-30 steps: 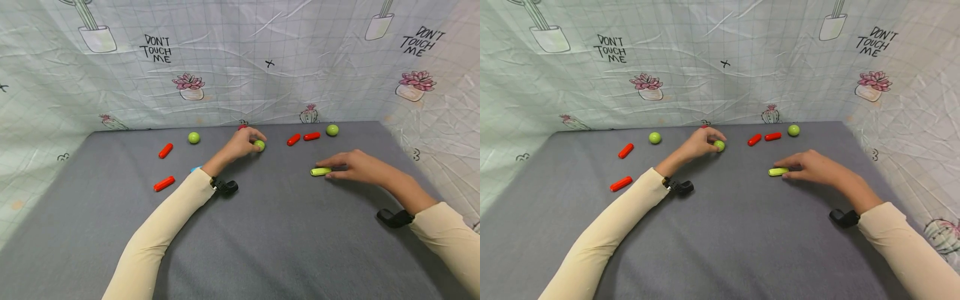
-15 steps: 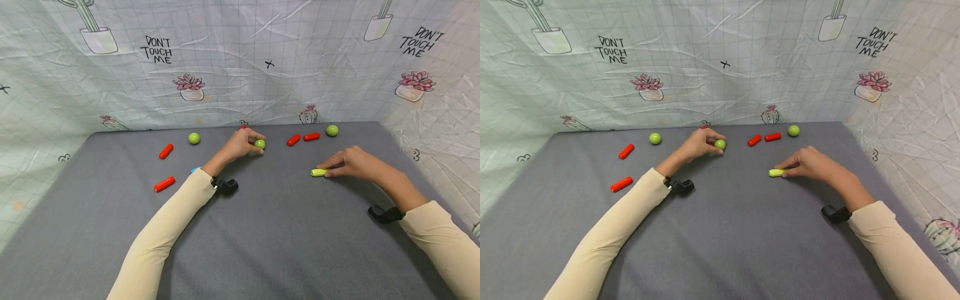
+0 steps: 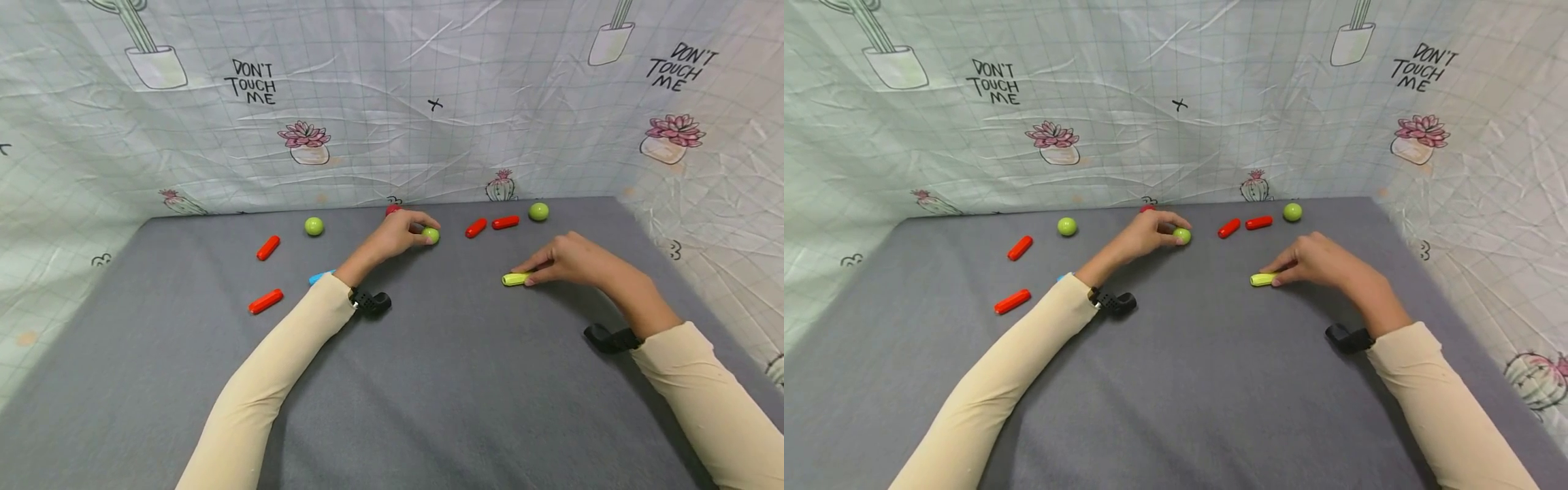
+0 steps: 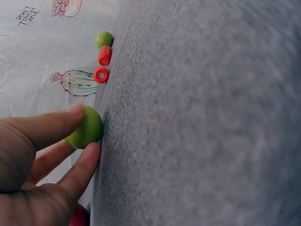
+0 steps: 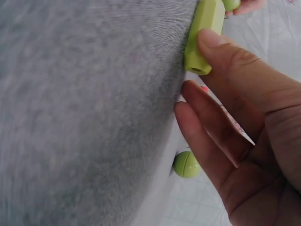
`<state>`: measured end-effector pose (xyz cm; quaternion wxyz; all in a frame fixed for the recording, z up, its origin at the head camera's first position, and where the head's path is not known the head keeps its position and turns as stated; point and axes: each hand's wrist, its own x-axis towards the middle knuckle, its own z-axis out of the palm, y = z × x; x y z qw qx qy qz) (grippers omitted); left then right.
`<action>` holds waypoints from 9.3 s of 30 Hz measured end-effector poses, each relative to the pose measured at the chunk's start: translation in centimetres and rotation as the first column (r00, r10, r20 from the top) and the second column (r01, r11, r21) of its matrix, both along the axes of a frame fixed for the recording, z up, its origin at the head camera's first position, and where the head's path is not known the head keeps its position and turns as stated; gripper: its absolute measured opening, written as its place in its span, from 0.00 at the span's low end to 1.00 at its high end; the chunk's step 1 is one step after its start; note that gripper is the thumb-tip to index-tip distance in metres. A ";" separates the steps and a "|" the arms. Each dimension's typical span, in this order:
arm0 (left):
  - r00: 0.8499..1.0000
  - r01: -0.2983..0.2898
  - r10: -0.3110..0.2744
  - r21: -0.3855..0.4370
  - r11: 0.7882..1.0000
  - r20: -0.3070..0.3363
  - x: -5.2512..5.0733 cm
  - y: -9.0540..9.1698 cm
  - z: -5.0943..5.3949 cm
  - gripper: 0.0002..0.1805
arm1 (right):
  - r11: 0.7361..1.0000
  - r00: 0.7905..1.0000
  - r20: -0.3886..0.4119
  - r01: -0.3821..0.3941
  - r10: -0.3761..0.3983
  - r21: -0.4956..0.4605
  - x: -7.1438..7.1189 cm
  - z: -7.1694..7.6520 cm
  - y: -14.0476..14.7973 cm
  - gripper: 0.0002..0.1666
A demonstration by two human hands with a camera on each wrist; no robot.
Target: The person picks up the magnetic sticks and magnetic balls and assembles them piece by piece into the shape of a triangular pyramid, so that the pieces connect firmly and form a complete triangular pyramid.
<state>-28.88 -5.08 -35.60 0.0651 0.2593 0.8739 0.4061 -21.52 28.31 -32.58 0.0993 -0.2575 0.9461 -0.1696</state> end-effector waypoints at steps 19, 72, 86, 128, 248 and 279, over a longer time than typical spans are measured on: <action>1.000 0.015 -0.015 -0.013 1.000 0.018 -0.5 0.2 0.3 0.23 | 0.985 0.997 0.058 0.056 -0.047 -0.161 -0.4 -0.5 1.4 0.17; 1.000 0.017 -0.018 0.013 1.000 0.011 1.7 -1.3 0.9 0.20 | 0.937 0.955 0.190 0.268 -0.228 -0.225 1.4 -0.6 1.8 0.20; 0.998 0.057 -0.056 0.056 0.997 -0.023 2.7 -1.8 1.4 0.19 | 0.930 0.957 0.167 0.273 -0.236 -0.246 1.7 -0.3 1.9 0.20; 0.990 0.113 -0.122 0.128 0.985 0.064 9.0 -2.9 1.6 0.19 | 0.937 0.987 0.101 0.152 -0.126 -0.315 3.9 0.0 -2.0 0.16; 0.995 -0.079 0.066 -0.187 0.979 -0.078 9.2 -15.4 2.4 0.19 | 0.884 0.898 0.398 0.025 0.186 -0.468 0.4 -3.2 -7.3 0.18; 0.992 -0.073 0.055 -0.154 0.985 -0.115 8.2 -14.5 2.3 0.14 | 0.877 0.897 0.403 0.038 0.182 -0.479 0.4 -3.3 -7.3 0.18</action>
